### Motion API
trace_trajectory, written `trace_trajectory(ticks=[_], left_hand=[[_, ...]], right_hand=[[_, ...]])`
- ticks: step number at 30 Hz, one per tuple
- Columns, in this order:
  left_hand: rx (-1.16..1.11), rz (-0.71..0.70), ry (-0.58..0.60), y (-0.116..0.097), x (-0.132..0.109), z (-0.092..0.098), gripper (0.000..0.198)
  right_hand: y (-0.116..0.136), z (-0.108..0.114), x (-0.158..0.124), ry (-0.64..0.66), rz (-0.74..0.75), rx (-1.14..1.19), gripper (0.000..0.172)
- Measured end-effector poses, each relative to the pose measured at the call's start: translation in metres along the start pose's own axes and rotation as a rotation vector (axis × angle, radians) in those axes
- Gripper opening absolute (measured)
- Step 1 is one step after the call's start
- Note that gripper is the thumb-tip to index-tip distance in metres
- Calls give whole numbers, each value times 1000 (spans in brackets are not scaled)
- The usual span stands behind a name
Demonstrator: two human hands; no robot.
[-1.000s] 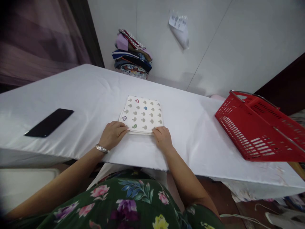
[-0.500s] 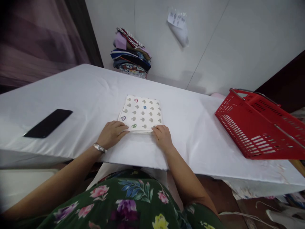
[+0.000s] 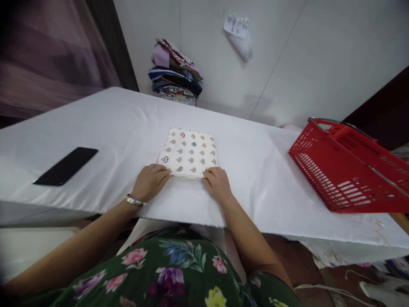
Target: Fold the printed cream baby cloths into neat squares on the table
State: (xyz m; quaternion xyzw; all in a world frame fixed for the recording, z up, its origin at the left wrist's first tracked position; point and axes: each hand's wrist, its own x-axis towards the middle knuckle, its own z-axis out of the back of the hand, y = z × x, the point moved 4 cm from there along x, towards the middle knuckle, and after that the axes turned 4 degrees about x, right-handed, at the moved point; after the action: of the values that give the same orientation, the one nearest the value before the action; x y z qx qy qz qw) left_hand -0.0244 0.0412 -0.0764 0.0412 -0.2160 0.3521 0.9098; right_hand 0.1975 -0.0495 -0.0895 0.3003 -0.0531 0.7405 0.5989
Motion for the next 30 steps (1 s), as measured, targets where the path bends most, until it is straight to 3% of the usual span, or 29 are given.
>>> trace_trajectory(ticks=[7,14,23,30], left_hand=[[52,44,-26,1,8,-1,31],[47,101,-32,2,12,-3,31],[13,31,2,-2,9,-7,31],[-9,-20,23,-3,3,-7,29]], right_hand=[[-3,3,0,12,-27,-33,34],[-4,3,-1,-97,-72,-42,29],[-7,5,-2,-173,-116,-67,36],[-11,1,-5,-86,-251,-115,36]])
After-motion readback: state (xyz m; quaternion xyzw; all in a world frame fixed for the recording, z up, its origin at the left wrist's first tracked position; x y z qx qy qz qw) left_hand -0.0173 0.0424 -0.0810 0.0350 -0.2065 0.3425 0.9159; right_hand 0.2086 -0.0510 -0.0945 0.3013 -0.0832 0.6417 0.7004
